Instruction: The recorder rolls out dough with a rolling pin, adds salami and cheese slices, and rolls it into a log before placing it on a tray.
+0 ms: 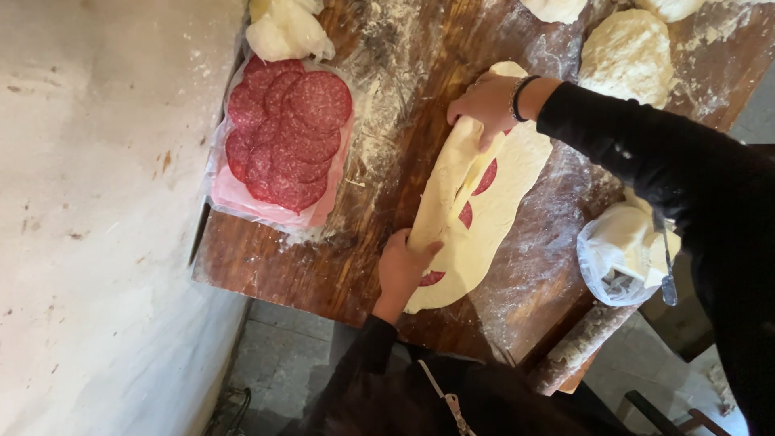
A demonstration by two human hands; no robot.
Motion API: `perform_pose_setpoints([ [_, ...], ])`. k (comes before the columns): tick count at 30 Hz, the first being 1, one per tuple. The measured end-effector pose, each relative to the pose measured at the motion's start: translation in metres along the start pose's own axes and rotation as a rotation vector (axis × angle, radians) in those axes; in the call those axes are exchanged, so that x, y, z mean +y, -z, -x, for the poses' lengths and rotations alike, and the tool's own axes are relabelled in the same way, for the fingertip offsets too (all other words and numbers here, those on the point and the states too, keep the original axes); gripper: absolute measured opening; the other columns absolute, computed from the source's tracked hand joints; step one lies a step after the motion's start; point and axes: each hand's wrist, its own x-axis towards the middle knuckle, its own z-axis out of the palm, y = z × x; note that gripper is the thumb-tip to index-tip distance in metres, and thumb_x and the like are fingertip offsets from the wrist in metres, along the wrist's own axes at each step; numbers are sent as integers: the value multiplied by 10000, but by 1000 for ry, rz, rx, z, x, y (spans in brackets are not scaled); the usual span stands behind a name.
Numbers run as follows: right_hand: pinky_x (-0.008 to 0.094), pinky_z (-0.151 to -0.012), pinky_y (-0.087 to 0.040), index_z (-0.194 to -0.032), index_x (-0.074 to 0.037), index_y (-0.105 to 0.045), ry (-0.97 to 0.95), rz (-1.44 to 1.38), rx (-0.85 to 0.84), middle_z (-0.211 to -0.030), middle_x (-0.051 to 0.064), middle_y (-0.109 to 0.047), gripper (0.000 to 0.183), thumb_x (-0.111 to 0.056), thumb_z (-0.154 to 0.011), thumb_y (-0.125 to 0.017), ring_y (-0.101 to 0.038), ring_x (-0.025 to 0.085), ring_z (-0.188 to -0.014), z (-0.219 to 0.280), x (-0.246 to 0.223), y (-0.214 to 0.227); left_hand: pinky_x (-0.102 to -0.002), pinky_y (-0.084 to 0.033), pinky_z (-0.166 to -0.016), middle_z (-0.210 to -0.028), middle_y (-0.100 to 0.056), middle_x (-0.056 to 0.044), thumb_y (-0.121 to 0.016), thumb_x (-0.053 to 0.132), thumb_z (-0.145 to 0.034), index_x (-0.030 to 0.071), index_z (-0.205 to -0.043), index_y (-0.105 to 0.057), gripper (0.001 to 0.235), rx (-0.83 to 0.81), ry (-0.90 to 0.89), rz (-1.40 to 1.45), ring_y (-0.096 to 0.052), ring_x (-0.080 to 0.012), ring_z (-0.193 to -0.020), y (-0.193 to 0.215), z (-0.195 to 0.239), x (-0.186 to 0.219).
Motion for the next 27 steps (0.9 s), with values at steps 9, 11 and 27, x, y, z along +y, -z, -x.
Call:
perform_pose_setpoints([
  [9, 389, -1067, -427, -1204, -189, -634, 193, 268, 256, -1186, -12, -652, 454, -412, -826, -748, -587, 225, -1187, 7, 16, -46, -442, -522, -748, -1104, -610, -126, -823, 295, -871, 23, -1243, -594, 515, 207, -373, -172, -605, -349, -1012, -56, 9, -51],
  [11, 360, -1086, -456, -1190, -195, -632, 258, 419, 383, -1160, -28, -651, 358, -287, -858, -733, -601, 186, -1158, 11, 31, -72, -415, -522, -746, -1122, -623, -103, -773, 215, -865, 47, -1271, -599, 473, 239, -525, -344, -602, -310, -987, -73, 9, -73],
  [27, 437, -1107, -428, -1264, -218, -636, 361, 349, 402, -1324, 62, -617, 418, -357, -871, -661, -567, 233, -1235, 55, 54, -93, -437, -467, -1089, -1451, -515, -213, -639, 78, -999, -47, -1317, -577, 347, -184, -552, -468, -518, -365, -1323, -124, 65, -85],
])
